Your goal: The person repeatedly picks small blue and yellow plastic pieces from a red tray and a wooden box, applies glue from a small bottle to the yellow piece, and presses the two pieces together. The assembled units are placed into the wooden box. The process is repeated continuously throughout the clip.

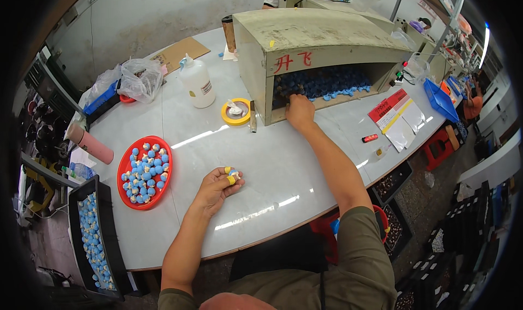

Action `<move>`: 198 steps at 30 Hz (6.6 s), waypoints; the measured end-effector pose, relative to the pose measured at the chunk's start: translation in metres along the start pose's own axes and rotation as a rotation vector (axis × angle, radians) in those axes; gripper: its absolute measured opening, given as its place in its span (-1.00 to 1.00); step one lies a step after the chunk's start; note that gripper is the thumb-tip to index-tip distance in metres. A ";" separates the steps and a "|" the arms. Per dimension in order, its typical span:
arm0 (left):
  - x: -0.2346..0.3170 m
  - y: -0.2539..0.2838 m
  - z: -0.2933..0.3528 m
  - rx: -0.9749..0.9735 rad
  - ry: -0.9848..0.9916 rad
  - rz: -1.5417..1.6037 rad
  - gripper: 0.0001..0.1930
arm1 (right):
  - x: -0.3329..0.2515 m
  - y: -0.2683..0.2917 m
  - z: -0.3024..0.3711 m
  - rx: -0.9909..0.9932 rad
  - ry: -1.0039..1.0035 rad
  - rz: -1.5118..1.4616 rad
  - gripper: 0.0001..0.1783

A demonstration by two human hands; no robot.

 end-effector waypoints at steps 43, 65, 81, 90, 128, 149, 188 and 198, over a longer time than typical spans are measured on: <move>-0.008 -0.004 -0.010 -0.112 -0.065 0.275 -0.68 | -0.158 0.011 0.140 -0.455 0.078 -1.308 -0.70; -0.005 -0.006 -0.005 -0.082 -0.117 0.209 -0.73 | -0.193 0.069 0.132 -0.335 0.448 -0.910 -0.67; -0.006 -0.006 -0.007 -0.047 -0.156 0.163 -0.78 | -0.198 0.077 0.130 -0.351 0.526 -0.794 -0.72; -0.009 -0.005 -0.006 -0.062 -0.103 0.142 -0.78 | -0.196 0.070 0.129 -0.447 0.471 -0.835 -0.74; -0.006 0.001 0.000 0.047 -0.021 0.162 -0.70 | -0.170 0.006 0.141 -0.687 -0.212 -1.114 -0.67; -0.010 0.008 0.003 0.203 -0.113 0.111 -0.85 | -0.187 -0.001 0.155 -0.398 -0.125 -0.896 -0.71; 0.030 0.008 0.005 0.156 -0.427 -0.062 -0.77 | -0.186 0.002 0.148 -0.636 -0.190 -1.535 -0.82; 0.028 0.015 -0.003 0.077 -0.287 -0.300 -0.77 | -0.183 -0.005 0.150 -0.668 -0.056 -1.360 -0.83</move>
Point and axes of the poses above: each hand's wrist, its own z-axis away from the middle knuckle, its own y-axis out of the back of the hand, x = y × z, the point moved 9 cm from there along -z, towards the middle knuckle, and after that the axes turned 5 degrees about y, right-handed, at the moved point
